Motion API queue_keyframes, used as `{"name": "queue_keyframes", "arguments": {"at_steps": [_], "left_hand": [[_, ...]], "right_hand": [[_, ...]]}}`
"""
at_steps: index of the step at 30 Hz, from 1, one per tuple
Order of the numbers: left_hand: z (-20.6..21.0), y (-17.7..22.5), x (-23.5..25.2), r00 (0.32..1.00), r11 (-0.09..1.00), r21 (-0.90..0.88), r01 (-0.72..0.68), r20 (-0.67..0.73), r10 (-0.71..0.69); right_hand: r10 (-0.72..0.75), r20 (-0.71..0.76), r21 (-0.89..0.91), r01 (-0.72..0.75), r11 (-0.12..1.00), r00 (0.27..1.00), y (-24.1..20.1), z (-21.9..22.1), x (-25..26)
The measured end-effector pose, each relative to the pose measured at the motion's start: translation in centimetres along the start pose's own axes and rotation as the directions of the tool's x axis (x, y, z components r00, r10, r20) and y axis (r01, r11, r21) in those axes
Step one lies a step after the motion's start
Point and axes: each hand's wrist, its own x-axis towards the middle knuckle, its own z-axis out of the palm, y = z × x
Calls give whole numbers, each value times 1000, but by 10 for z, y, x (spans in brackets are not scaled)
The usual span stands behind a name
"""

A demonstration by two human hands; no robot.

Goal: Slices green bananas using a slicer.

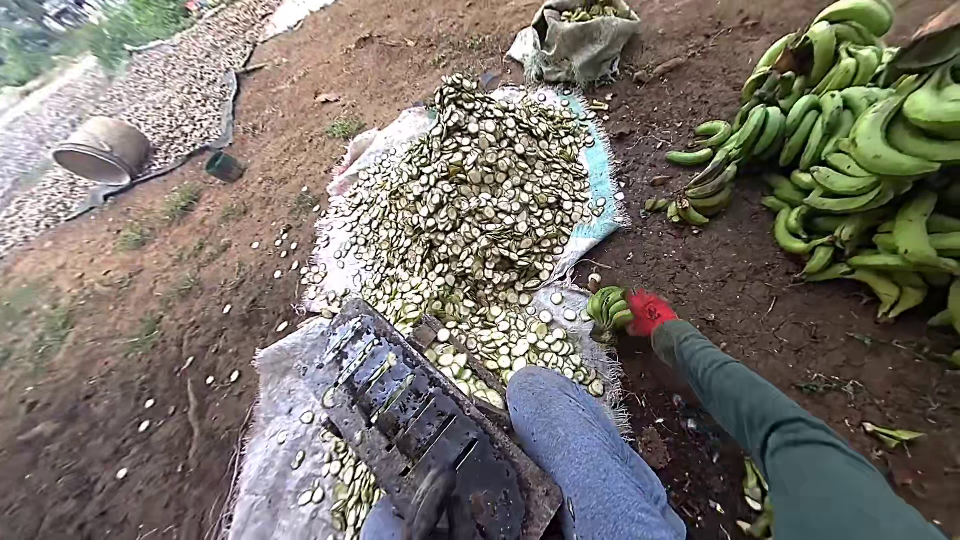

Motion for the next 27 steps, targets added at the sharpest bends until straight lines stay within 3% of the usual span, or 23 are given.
{"name": "queue_keyframes", "arguments": {"at_steps": [3, 6, 9, 12, 13, 16, 18, 19, 22, 27], "left_hand": [[92, 4, 13, 959, 995, 3, 102, 266, -100], [174, 3, 48, 849, 974, 156, 167, 479, -222], [226, 11, 73, 682, 966, 260, -1, 706, -189], [243, 13, 72, 672, 998, 36, -57, 740, 11], [244, 14, 69, 676, 998, -15, -56, 736, 49], [255, 11, 49, 785, 993, -118, -12, 614, 82], [272, 10, 38, 855, 993, -106, 43, 519, 18], [280, 10, 39, 852, 996, -64, 57, 523, -15], [300, 20, 43, 706, 992, 118, 53, 697, -121], [337, 29, 28, 410, 977, 160, -142, 908, -89]], "right_hand": [[120, -102, 399, -70, 914, 988, 8, -26, -62], [116, -211, 730, 78, 679, 970, 6, -19, -121], [-1, -307, 803, 260, 537, 952, -4, -8, -164], [-70, -389, 806, 376, 458, 919, -2, 5, -177], [-95, -396, 789, 391, 474, 913, 0, 5, -179], [-128, -368, 660, 356, 662, 921, 7, -5, -184], [-49, -298, 538, 211, 816, 953, 8, -20, -193], [19, -254, 458, 103, 883, 967, 4, -31, -199], [208, -174, 206, -171, 963, 963, -1, -45, -219], [386, -231, 176, -351, 919, 893, 20, -27, -240]]}}
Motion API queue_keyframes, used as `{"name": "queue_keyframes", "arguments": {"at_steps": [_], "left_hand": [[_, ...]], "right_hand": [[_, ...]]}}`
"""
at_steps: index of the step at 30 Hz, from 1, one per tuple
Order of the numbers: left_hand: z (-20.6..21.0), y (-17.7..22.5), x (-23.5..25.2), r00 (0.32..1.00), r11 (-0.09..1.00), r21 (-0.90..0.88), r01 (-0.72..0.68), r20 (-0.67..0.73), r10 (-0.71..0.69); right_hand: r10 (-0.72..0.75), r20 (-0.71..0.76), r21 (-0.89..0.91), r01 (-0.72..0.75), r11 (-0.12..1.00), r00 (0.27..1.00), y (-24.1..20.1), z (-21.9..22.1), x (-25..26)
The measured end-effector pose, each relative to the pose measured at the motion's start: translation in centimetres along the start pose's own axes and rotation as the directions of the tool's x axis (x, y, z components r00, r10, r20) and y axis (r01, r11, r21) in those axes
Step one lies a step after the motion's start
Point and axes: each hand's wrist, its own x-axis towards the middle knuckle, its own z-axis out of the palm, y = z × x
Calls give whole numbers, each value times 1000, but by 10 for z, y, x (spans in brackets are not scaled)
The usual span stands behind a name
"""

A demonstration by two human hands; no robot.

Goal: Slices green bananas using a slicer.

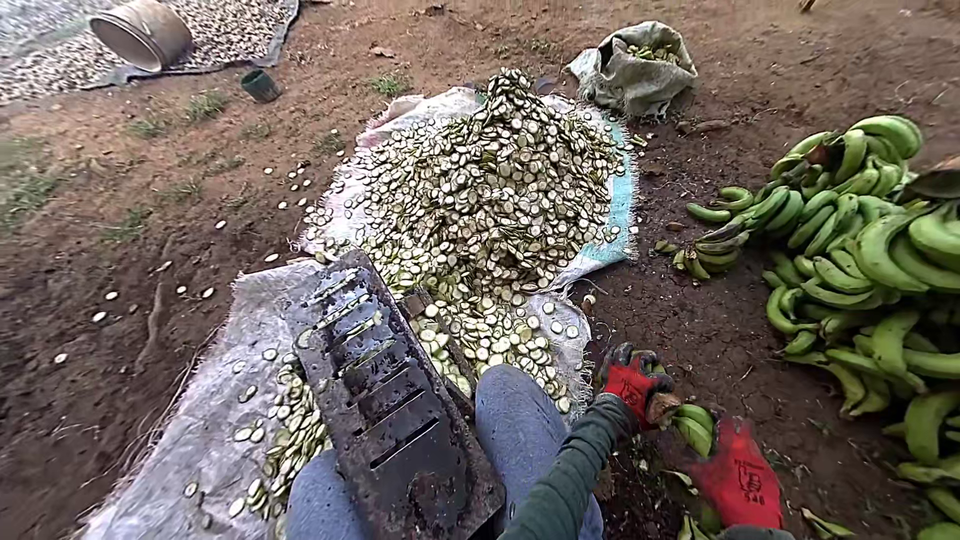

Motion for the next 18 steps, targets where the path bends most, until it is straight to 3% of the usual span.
{"name": "queue_keyframes", "arguments": {"at_steps": [2, 4, 6, 9, 11, 12, 14, 15, 18], "left_hand": [[20, 3, 3, 999, 999, -4, -34, 40, 34], [41, 3, -4, 996, 997, -52, -48, 75, 52], [54, 6, -18, 993, 981, -157, -109, 36, 116], [65, -10, -54, 977, 912, -354, -209, -114, 180], [73, -20, -72, 980, 883, -432, -181, -154, 125], [71, -27, -75, 990, 917, -380, -122, -108, 87], [63, -40, -67, 988, 992, -123, 22, 154, -3], [64, -42, -62, 972, 998, -44, 34, 234, -23], [68, -35, -50, 985, 996, -92, 12, 171, 4]], "right_hand": [[34, -7, 0, -34, 999, 999, 14, 5, -8], [101, 97, 2, -101, 995, 990, 24, 6, -17], [110, 180, 113, -131, 985, 978, 43, 13, -20], [-79, 318, 425, -68, 903, 945, 62, 43, -17], [-192, 346, 507, -11, 862, 918, 55, 62, -11], [-205, 374, 439, 22, 898, 905, 45, 70, -4], [-117, 489, 54, 104, 993, 864, 17, 71, 1], [-53, 527, -115, 133, 984, 848, 5, 66, -2], [-2, 486, -284, 161, 945, 874, -4, 47, -6]]}}
